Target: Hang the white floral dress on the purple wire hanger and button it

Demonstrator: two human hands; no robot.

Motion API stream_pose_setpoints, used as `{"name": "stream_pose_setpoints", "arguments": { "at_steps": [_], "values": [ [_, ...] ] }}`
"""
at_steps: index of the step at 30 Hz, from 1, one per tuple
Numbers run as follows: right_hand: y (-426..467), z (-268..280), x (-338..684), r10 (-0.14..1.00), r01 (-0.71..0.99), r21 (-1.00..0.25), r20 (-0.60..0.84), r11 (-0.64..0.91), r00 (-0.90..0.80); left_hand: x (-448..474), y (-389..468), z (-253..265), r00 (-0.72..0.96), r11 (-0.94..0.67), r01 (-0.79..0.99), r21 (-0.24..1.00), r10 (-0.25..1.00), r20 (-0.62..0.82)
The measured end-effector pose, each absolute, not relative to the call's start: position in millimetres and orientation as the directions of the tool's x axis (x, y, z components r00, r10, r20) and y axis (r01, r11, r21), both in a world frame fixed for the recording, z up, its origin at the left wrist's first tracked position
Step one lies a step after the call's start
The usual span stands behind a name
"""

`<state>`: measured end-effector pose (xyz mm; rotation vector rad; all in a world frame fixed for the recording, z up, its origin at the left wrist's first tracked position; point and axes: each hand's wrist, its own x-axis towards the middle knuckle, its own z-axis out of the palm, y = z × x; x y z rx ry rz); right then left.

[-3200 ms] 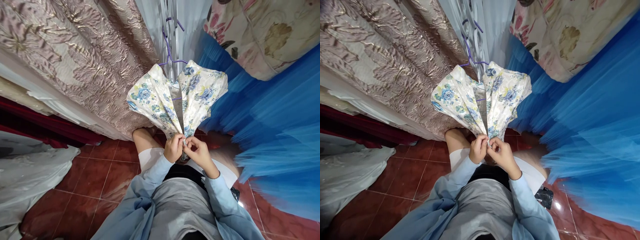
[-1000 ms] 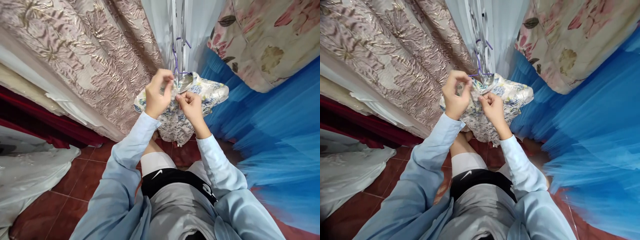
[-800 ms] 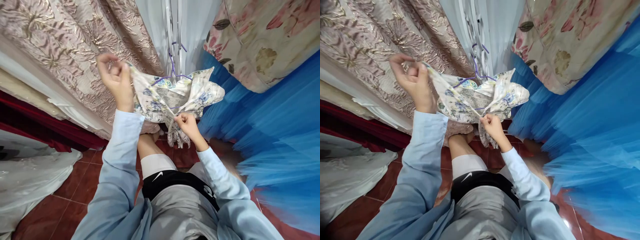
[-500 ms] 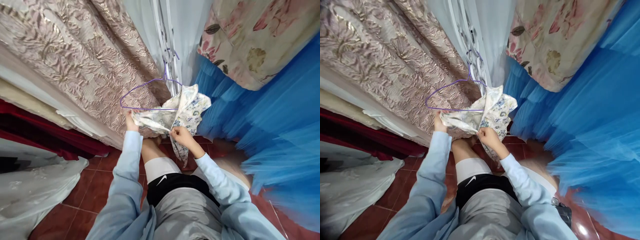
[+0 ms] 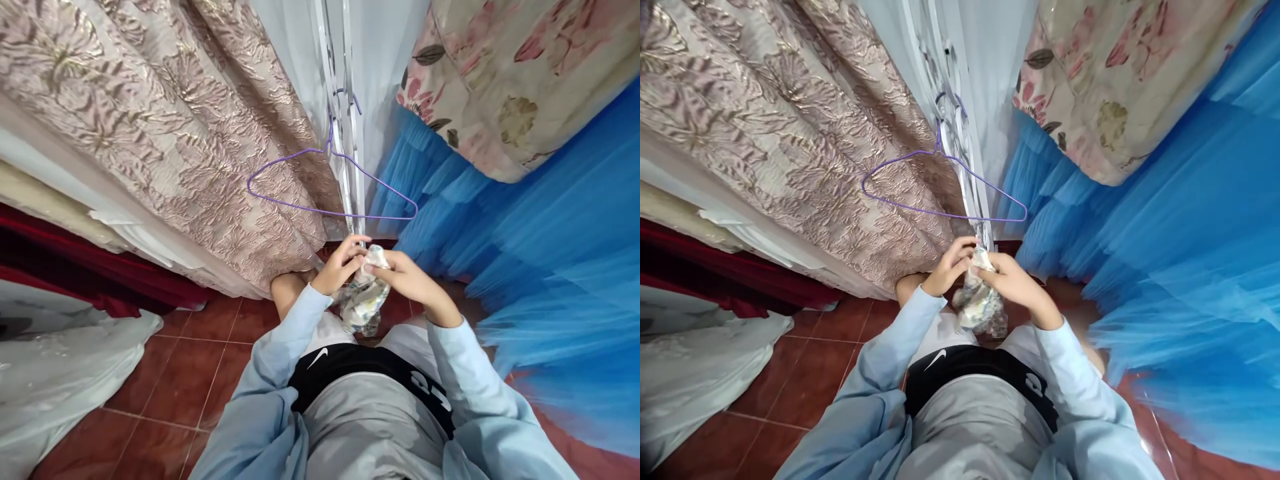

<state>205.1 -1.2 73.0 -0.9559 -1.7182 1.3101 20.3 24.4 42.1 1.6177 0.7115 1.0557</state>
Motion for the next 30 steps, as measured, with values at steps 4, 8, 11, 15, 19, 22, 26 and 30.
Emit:
{"name": "stream_pose_setpoints", "arguments": {
  "at_steps": [4, 8, 11, 15, 19, 22, 26, 30],
  "values": [
    [3.8, 106.7, 243.0, 0.930, 0.131, -0.949, 0.241, 0.285, -0.279, 14.7, 7.2, 32.0, 0.615, -0.020, 0.014, 1.000, 0.788, 0.007],
    [41.0, 116.4, 277.2, 0.901, 0.205, -0.883, 0.433, 0.423, 0.005, 11.7, -11.1, 32.2, 0.642, 0.059, 0.025, 0.998, 0.764, -0.061],
    [88.0, 111.1, 290.8, 0.834, 0.200, -0.844, 0.528, 0.497, 0.157, 9.8, -18.7, 39.8, 0.684, 0.080, -0.013, 0.997, 0.728, -0.050],
    [138.5, 102.6, 276.8, 0.858, 0.193, -0.849, 0.511, 0.493, 0.058, -3.9, -23.3, 49.5, 0.703, -0.001, 0.095, 0.995, 0.708, -0.067],
    [153.2, 97.0, 249.9, 0.897, 0.188, -0.877, 0.428, 0.442, -0.110, -45.0, -13.4, 61.8, 0.552, -0.313, 0.516, 0.797, 0.833, -0.031],
    [151.2, 94.3, 245.0, 0.901, 0.147, -0.889, 0.426, 0.434, -0.079, -92.8, 11.3, 74.7, 0.448, -0.391, 0.706, 0.591, 0.892, 0.055],
    [146.4, 93.6, 252.0, 0.910, 0.138, -0.900, 0.413, 0.414, -0.036, -156.0, 62.9, 93.6, 0.333, -0.382, 0.854, 0.353, 0.923, 0.191],
    [142.3, 95.1, 250.5, 0.913, 0.161, -0.899, 0.407, 0.407, -0.039, -194.1, 115.8, 115.7, 0.157, -0.261, 0.913, 0.312, 0.934, 0.321]
  ]
}}
